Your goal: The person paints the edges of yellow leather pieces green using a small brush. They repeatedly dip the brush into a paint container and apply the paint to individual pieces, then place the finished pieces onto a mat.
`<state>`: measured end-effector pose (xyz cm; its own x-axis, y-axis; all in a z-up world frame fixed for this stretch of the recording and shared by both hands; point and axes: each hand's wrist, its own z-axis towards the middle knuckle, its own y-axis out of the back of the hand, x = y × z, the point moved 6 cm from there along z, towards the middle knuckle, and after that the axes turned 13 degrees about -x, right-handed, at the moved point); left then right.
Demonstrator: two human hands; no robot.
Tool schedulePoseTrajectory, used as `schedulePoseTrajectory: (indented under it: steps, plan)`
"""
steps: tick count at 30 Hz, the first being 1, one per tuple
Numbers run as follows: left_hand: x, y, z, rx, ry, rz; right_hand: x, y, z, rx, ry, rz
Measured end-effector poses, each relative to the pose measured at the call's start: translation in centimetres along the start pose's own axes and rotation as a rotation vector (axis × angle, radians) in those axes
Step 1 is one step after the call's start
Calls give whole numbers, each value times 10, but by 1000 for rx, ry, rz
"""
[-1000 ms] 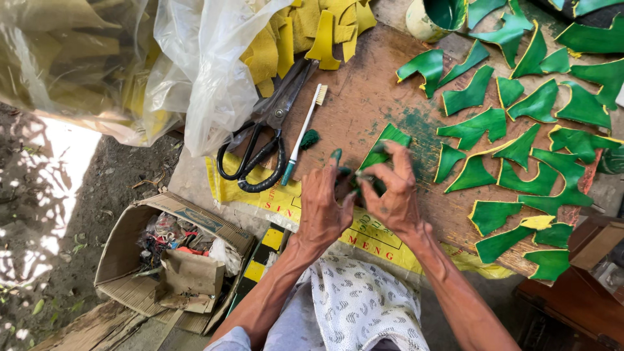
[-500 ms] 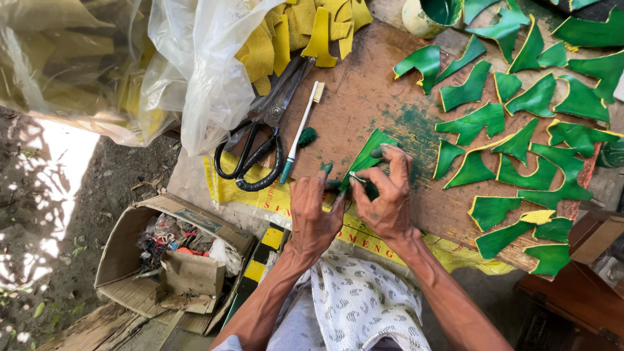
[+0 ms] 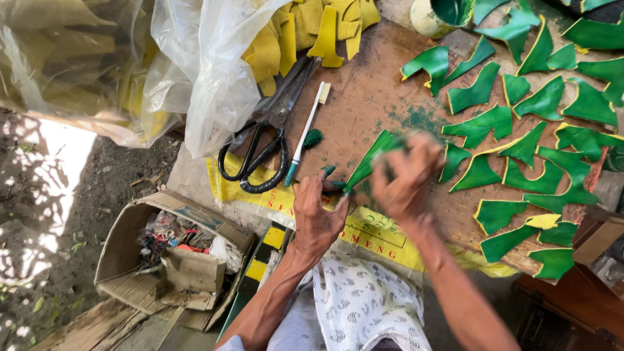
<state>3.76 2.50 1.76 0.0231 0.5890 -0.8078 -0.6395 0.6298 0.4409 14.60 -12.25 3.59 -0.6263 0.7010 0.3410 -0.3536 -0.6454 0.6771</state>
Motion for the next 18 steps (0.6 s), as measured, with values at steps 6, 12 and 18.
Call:
schedulePoseTrajectory:
  steps: [6, 12, 18]
  plan:
    - [0, 0, 4, 14, 21, 9, 10, 9, -1, 73, -28, 166]
    - [-4, 2, 7, 10, 26, 19, -35, -2, 22, 22, -197, -28]
    - [-7, 1, 8, 2, 0, -17, 14, -4, -3, 116, 52, 160]
